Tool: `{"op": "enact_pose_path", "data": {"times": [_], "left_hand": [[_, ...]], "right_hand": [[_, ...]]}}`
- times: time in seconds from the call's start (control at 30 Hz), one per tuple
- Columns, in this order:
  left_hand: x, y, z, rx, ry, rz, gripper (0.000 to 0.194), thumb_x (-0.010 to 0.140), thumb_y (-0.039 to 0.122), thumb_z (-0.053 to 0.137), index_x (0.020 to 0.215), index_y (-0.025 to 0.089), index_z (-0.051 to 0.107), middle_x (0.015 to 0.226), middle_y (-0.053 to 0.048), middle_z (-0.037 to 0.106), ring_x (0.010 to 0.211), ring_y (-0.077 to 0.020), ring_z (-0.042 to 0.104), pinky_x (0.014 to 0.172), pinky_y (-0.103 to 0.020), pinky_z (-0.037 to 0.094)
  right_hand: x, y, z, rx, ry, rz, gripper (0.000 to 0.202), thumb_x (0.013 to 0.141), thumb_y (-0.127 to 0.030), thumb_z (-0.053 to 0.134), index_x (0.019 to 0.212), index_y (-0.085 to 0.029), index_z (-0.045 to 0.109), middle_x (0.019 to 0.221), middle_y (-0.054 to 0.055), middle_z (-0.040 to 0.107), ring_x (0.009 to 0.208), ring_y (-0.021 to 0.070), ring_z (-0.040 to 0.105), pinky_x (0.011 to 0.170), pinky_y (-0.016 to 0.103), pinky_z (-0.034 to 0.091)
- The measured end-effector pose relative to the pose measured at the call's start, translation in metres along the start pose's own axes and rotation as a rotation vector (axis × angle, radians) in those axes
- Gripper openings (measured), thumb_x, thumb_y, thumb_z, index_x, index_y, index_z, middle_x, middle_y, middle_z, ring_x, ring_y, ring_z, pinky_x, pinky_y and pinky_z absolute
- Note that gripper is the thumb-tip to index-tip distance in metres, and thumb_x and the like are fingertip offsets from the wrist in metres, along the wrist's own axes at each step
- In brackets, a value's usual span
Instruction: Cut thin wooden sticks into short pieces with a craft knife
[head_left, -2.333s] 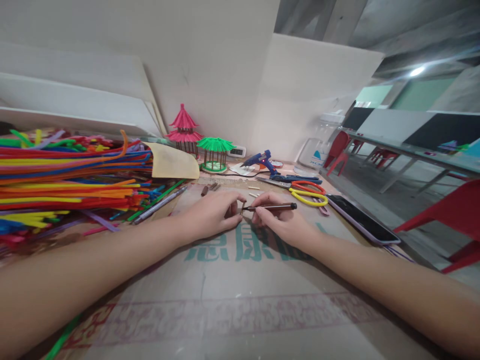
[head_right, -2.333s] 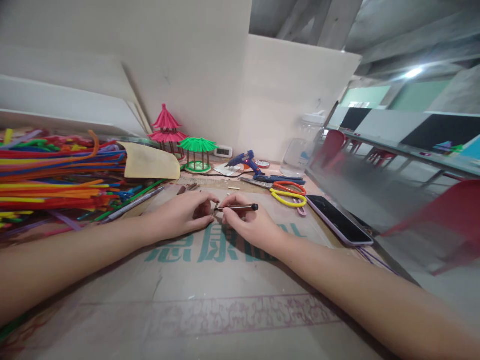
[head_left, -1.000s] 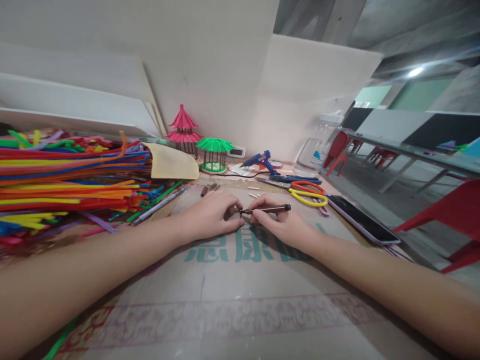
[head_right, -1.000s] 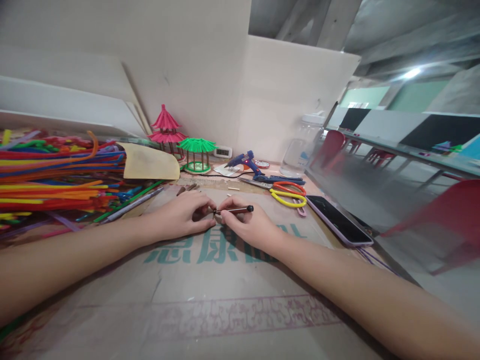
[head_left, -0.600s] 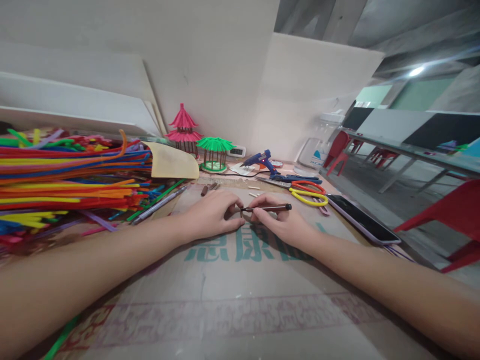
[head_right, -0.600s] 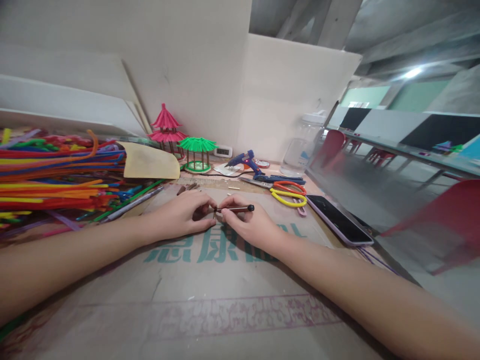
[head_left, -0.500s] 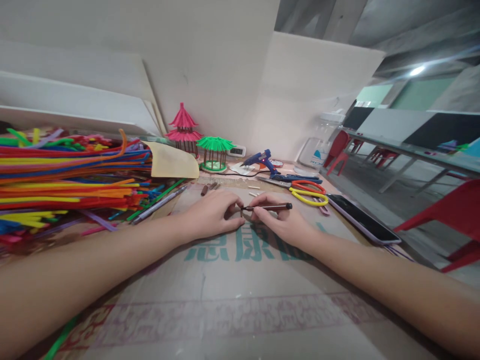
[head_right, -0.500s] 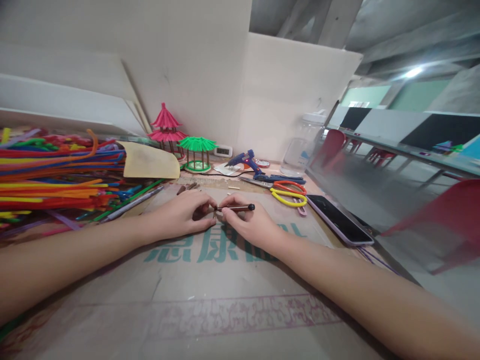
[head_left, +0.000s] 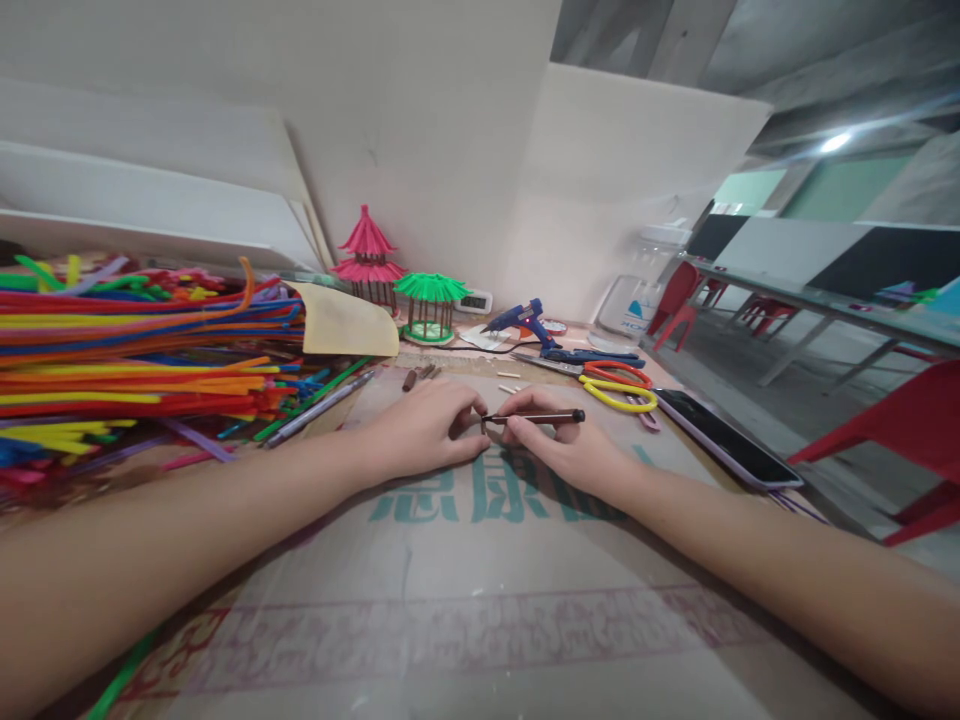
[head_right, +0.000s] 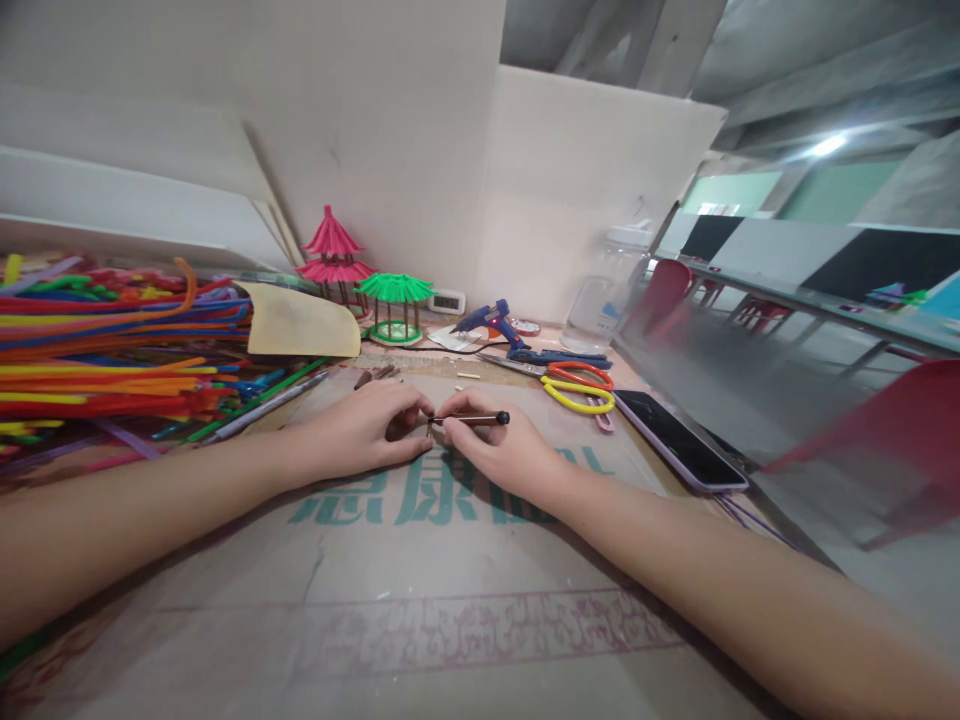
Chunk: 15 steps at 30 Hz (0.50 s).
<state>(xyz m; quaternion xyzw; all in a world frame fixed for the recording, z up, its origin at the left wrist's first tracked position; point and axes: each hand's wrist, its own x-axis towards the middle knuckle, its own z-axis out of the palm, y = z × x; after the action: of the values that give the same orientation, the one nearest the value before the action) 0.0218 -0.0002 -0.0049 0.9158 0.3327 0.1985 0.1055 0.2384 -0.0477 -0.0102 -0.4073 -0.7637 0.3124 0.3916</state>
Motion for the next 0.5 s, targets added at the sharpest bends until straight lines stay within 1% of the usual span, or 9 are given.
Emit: {"op": "enact_pose_path", "data": {"times": [0.23, 0.37, 0.5], "left_hand": [[0.0, -0.0004, -0.0004, 0.008, 0.01, 0.01, 0.015, 0.084, 0.035, 0.067, 0.09, 0.021, 0.065, 0.078, 0.0, 0.062, 0.073, -0.019, 0.056, 0.066, -0.032, 0.038], [-0.0001, 0.0008, -0.0009, 0.013, -0.002, 0.001, 0.016, 0.084, 0.034, 0.067, 0.092, 0.021, 0.066, 0.079, 0.0, 0.063, 0.073, -0.0188, 0.056, 0.065, -0.031, 0.037], [-0.0001, 0.0002, -0.0001, 0.017, -0.002, 0.007, 0.015, 0.085, 0.034, 0.066, 0.092, 0.02, 0.065, 0.078, 0.0, 0.062, 0.074, -0.0188, 0.055, 0.065, -0.031, 0.037]], "right_hand": [[-0.0001, 0.0001, 0.0003, -0.012, -0.007, -0.001, 0.008, 0.094, -0.027, 0.055, 0.1, -0.021, 0.059, 0.085, 0.002, 0.069, 0.082, 0.0181, 0.07, 0.076, 0.032, 0.057], [-0.0001, -0.0003, -0.0005, -0.036, -0.007, -0.017, 0.009, 0.094, -0.026, 0.055, 0.1, -0.021, 0.059, 0.085, 0.002, 0.068, 0.083, 0.018, 0.07, 0.078, 0.032, 0.057], [0.0, 0.0014, 0.0, -0.01, 0.003, -0.003, 0.01, 0.095, -0.028, 0.055, 0.1, -0.021, 0.059, 0.084, 0.002, 0.068, 0.081, 0.0179, 0.069, 0.076, 0.032, 0.057]]}}
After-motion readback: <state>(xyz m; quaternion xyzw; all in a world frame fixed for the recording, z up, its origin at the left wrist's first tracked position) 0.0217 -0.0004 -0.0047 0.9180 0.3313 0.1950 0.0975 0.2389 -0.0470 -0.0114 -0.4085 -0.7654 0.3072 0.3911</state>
